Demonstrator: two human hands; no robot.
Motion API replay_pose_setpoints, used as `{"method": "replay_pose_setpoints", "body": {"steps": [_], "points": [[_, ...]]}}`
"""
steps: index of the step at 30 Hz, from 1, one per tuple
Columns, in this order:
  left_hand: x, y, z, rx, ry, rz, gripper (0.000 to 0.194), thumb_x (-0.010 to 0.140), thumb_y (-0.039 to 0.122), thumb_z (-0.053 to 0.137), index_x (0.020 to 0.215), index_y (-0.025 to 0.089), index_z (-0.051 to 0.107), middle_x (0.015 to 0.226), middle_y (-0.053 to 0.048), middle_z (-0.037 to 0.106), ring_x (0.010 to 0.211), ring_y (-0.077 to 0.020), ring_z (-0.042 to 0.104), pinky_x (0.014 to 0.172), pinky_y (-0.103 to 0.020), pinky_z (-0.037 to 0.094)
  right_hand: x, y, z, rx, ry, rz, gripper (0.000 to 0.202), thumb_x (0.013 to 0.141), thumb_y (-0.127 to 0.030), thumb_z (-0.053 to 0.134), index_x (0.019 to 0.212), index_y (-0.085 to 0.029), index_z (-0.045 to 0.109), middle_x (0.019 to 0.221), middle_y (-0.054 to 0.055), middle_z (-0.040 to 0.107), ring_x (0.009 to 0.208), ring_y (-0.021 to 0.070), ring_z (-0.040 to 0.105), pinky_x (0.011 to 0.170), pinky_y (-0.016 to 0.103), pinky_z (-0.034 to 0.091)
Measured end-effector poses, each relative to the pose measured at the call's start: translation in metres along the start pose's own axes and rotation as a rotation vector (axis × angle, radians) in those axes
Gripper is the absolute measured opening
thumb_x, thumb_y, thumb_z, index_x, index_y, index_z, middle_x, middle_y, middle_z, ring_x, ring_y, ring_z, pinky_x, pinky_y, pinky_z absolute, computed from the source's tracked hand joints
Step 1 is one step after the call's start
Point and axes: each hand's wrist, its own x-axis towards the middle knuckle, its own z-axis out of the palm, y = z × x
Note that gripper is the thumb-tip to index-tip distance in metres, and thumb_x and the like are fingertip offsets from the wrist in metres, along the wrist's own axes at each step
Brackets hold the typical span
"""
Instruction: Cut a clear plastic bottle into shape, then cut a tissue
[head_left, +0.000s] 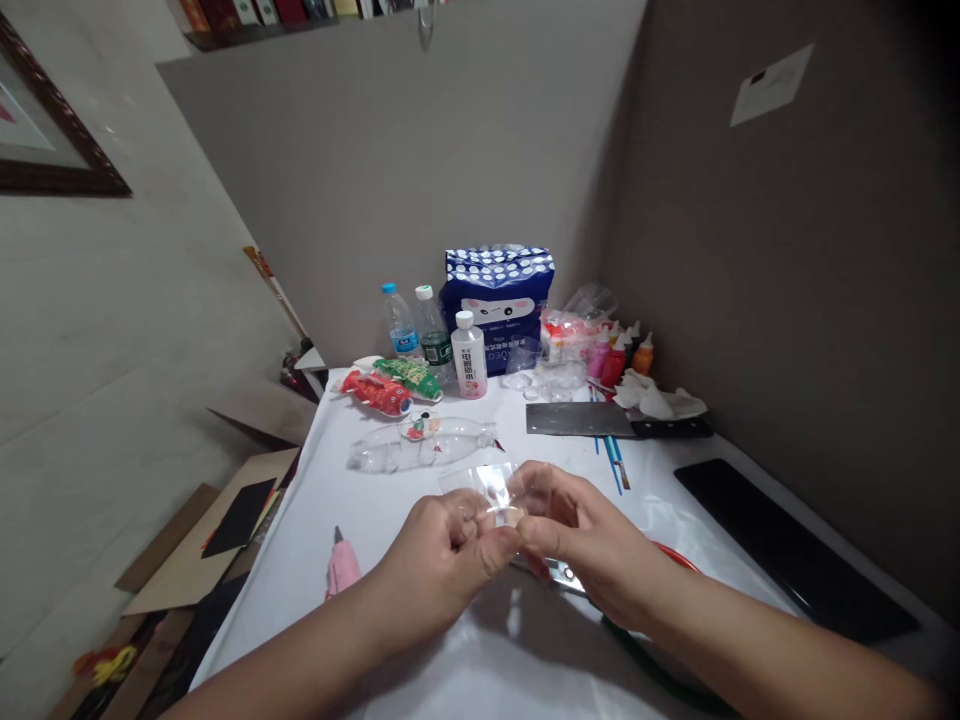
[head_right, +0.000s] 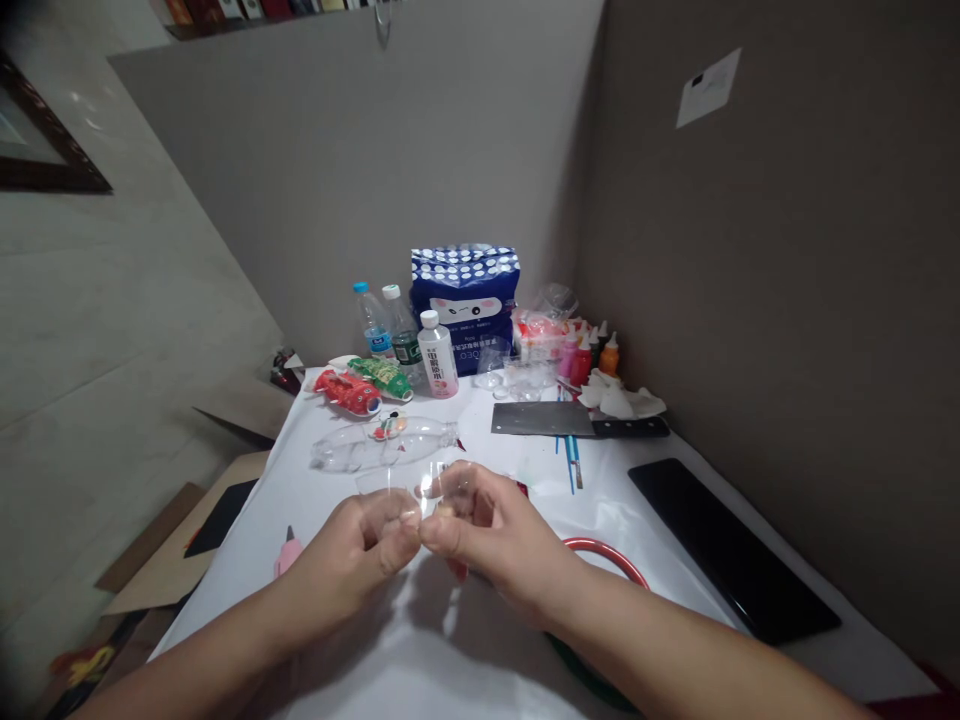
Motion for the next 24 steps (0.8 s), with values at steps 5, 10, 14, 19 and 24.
{"method": "replay_pose_setpoints", "body": {"steps": [5, 10, 14, 19, 24], "points": [[0.0, 0.006, -0.001, 0.012, -0.051, 0.002, 0.049, 0.094, 0.049, 0.038, 0.081, 0.017, 0.073, 0.082, -0.003, 0.069, 0.078, -0.0161, 0.059, 0.076, -0.024, 0.039, -0.001, 0.001, 0.0, 0.024, -0.01, 0.008, 0.034, 0.073, -0.042, 0.074, 0.087, -0.019, 0.052, 0.07, -0.003, 0.049, 0.062, 0.011, 0.044, 0.051, 0.022, 0.035], [0.0, 0.0, -0.001, 0.084, -0.024, -0.043, 0.054, 0.091, 0.054, 0.037, 0.081, 0.015, 0.073, 0.076, -0.003, 0.064, 0.067, -0.0146, 0.052, 0.071, -0.025, 0.038, -0.001, 0.002, 0.001, 0.053, -0.006, 0.008, 0.034, 0.072, -0.041, 0.075, 0.085, -0.02, 0.052, 0.067, -0.005, 0.047, 0.061, 0.0105, 0.042, 0.052, 0.022, 0.034], [0.0, -0.005, 0.0, 0.095, -0.004, -0.073, 0.053, 0.09, 0.055, 0.039, 0.078, 0.015, 0.071, 0.071, -0.001, 0.058, 0.064, -0.0129, 0.046, 0.064, -0.023, 0.035, -0.001, 0.003, 0.001, 0.06, 0.009, 0.009, 0.034, 0.071, -0.04, 0.075, 0.088, -0.021, 0.053, 0.067, -0.005, 0.048, 0.061, 0.0106, 0.041, 0.052, 0.022, 0.033], [0.001, -0.009, 0.001, 0.053, 0.012, -0.09, 0.052, 0.09, 0.056, 0.039, 0.077, 0.014, 0.067, 0.069, -0.001, 0.056, 0.065, -0.0137, 0.047, 0.064, -0.024, 0.036, -0.001, 0.007, -0.001, 0.038, 0.025, 0.004, 0.032, 0.074, -0.039, 0.073, 0.092, -0.022, 0.054, 0.065, -0.006, 0.046, 0.058, 0.0103, 0.04, 0.052, 0.023, 0.031], [0.001, -0.01, 0.001, 0.076, 0.048, -0.124, 0.048, 0.089, 0.055, 0.042, 0.075, 0.014, 0.062, 0.069, -0.001, 0.054, 0.064, -0.0131, 0.045, 0.062, -0.024, 0.034, -0.001, 0.008, -0.001, 0.049, 0.03, 0.001, 0.033, 0.073, -0.04, 0.074, 0.091, -0.022, 0.054, 0.066, -0.006, 0.046, 0.057, 0.01, 0.038, 0.051, 0.023, 0.028]]}}
